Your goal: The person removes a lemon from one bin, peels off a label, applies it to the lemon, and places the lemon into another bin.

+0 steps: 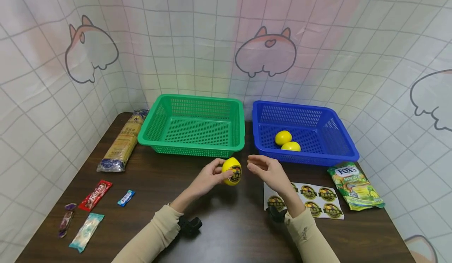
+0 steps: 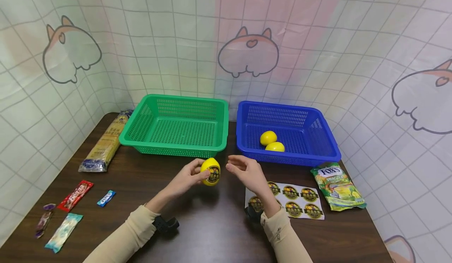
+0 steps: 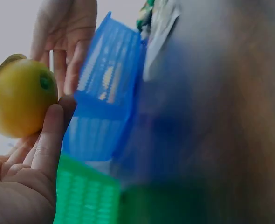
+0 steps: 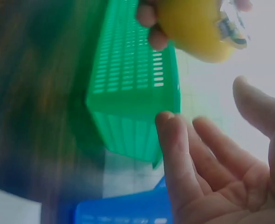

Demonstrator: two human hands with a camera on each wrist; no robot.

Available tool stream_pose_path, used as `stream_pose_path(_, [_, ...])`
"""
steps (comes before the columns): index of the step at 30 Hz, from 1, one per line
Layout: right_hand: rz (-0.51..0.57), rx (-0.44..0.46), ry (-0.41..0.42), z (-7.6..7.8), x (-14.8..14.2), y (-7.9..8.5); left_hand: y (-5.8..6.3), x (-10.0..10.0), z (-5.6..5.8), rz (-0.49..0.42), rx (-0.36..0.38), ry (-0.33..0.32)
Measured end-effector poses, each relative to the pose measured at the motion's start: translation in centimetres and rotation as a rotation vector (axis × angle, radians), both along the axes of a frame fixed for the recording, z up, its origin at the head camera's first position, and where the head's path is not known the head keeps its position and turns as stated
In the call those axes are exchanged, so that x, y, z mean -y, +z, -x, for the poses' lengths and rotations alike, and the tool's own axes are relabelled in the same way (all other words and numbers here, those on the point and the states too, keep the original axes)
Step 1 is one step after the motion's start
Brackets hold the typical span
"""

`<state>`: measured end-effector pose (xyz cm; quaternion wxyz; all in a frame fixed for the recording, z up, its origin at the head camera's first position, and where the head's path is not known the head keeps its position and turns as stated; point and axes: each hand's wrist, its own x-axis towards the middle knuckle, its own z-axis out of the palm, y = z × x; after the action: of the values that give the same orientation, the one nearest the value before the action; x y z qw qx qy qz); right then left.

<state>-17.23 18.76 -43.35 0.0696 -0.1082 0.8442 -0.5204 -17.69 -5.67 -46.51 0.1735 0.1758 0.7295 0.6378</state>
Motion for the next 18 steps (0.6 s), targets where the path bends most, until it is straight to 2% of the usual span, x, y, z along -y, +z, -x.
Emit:
stream_pose_path(6, [-0.073,-0.096,-0.095,1.7,1.5,1.0,2.7,1.8,1.9,0.004,-0.035,0.013])
stream_pose_path(11, [-0.082,-0.121,-0.192,3.1,2.6,1.1,4.8,3.2,3.6,0.003,-0.056,0.059])
stream_pose_path(18, [-0.109,-0.148,-0.246,4.8,3.7,0.9,7.2,4.6,5.7,-0.020,-0.094,0.129])
